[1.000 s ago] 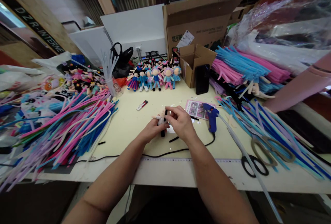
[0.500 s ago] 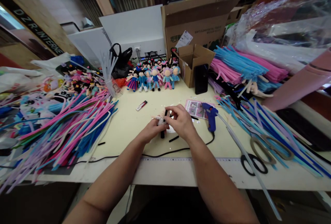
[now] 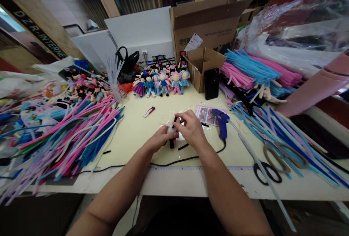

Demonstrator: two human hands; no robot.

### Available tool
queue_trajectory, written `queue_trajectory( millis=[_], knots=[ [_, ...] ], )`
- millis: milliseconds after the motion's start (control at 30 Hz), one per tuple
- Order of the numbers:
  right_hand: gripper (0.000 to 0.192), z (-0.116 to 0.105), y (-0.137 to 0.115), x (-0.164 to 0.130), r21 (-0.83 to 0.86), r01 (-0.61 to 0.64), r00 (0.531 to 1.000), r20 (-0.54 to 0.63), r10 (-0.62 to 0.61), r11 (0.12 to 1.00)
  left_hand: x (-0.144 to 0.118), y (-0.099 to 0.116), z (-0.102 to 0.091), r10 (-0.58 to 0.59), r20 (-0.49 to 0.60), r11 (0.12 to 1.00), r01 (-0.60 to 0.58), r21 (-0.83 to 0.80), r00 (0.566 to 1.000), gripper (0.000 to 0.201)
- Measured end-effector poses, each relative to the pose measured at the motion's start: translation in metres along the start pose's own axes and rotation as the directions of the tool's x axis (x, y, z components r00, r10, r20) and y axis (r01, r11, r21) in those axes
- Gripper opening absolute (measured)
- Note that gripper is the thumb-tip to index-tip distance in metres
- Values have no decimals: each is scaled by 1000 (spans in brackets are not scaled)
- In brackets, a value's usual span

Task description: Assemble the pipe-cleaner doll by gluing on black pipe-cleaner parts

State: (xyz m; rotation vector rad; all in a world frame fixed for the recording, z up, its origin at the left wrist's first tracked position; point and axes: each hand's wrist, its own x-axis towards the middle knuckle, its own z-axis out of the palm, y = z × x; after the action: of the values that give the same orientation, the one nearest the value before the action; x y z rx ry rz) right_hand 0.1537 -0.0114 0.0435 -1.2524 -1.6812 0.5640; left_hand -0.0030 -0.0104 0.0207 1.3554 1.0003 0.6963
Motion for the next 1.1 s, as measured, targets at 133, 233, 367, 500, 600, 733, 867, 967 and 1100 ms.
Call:
queue_trajectory(
  millis=[133,233,367,500,600,733,867,967,1100],
  knots=[
    [23,1,2,-1,-42,29,1000,-2,-29,999,0,-1,0,3,-4,1000,-3,-12,1000,15],
    [23,2,2,-1,-58,40,999,-9,-40,998,0,-1,0,5,-1,1000,-5,-23,1000,16],
    [23,2,1,-2,-68,50,999,-14,-51,996,-1,0,1,16,14,1000,-16,-26,1000,21],
    [27,1,1,-2,-79,57,998,-7,-57,995,-1,2,1,53,19,998,-52,-31,998,28],
    [32,1,2,-3,-99,71,997,4,-71,993,0,1,1,48,19,998,-47,-32,999,31],
    [36,1,4,-3,-117,96,995,19,-95,989,0,-1,1,46,18,999,-45,-22,999,32],
    [39,1,4,-3,-118,106,994,35,-103,987,1,-2,0,55,13,998,-55,-16,998,30],
    [37,0,4,-3,-119,116,993,32,-113,986,1,-4,0,59,8,998,-59,-5,998,29],
    [35,0,3,-3,-119,123,992,25,-121,985,1,-5,0,58,15,998,-58,-10,998,28]
  ],
)
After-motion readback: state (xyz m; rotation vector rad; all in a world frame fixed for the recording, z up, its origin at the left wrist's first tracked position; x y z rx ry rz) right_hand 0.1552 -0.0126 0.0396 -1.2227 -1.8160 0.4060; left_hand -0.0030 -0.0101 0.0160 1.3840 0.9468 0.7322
